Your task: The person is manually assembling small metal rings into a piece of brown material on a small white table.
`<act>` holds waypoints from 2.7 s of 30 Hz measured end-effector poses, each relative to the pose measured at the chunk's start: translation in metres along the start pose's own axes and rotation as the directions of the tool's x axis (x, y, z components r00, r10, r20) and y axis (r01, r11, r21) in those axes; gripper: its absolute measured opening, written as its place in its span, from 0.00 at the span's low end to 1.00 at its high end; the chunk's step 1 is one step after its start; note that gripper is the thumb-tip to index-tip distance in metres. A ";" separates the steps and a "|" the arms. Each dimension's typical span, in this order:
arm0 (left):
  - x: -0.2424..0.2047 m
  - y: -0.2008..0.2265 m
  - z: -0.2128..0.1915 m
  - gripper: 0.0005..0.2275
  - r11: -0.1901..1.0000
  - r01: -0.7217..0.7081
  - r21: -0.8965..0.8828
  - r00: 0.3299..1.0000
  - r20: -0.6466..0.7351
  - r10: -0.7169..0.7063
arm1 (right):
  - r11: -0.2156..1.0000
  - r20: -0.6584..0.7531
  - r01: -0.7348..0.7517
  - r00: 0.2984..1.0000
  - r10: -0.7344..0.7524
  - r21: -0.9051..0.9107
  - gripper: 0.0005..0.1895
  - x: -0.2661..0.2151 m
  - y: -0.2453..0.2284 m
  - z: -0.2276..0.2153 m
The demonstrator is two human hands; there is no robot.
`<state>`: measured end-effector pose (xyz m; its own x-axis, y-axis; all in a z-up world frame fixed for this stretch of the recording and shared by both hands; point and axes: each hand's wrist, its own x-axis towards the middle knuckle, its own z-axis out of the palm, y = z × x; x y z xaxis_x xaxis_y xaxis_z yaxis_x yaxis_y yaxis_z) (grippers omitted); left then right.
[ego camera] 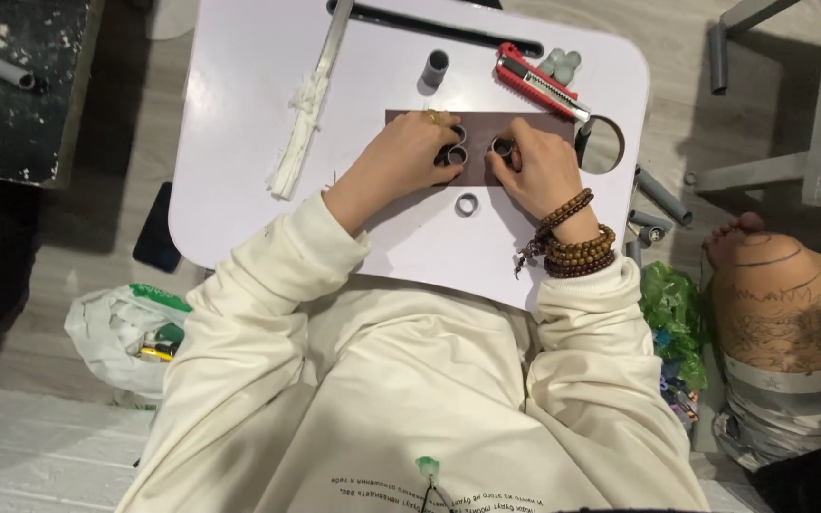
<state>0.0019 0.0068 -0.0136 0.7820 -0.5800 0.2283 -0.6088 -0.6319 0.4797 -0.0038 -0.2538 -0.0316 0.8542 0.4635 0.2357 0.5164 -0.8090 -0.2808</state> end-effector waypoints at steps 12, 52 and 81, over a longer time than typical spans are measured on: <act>0.001 -0.004 0.009 0.10 0.995 -0.088 0.037 0.982 -0.164 0.093 | 0.998 -0.032 0.036 0.999 -0.035 0.050 0.13 0.017 -0.034 -0.007; 0.001 0.004 -0.008 0.17 0.996 0.003 0.085 0.999 0.047 -0.007 | 0.953 -0.030 0.061 0.998 -0.054 0.297 0.16 0.014 -0.020 -0.010; 0.001 0.016 -0.020 0.20 0.991 0.076 0.108 0.988 0.128 -0.090 | 0.997 0.018 0.010 1.000 -0.011 0.071 0.21 0.009 -0.022 -0.004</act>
<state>-0.0050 0.0064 0.0115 0.8098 -0.5821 0.0736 -0.5584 -0.7261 0.4013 -0.0079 -0.2335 -0.0199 0.8491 0.4790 0.2224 0.5281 -0.7766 -0.3434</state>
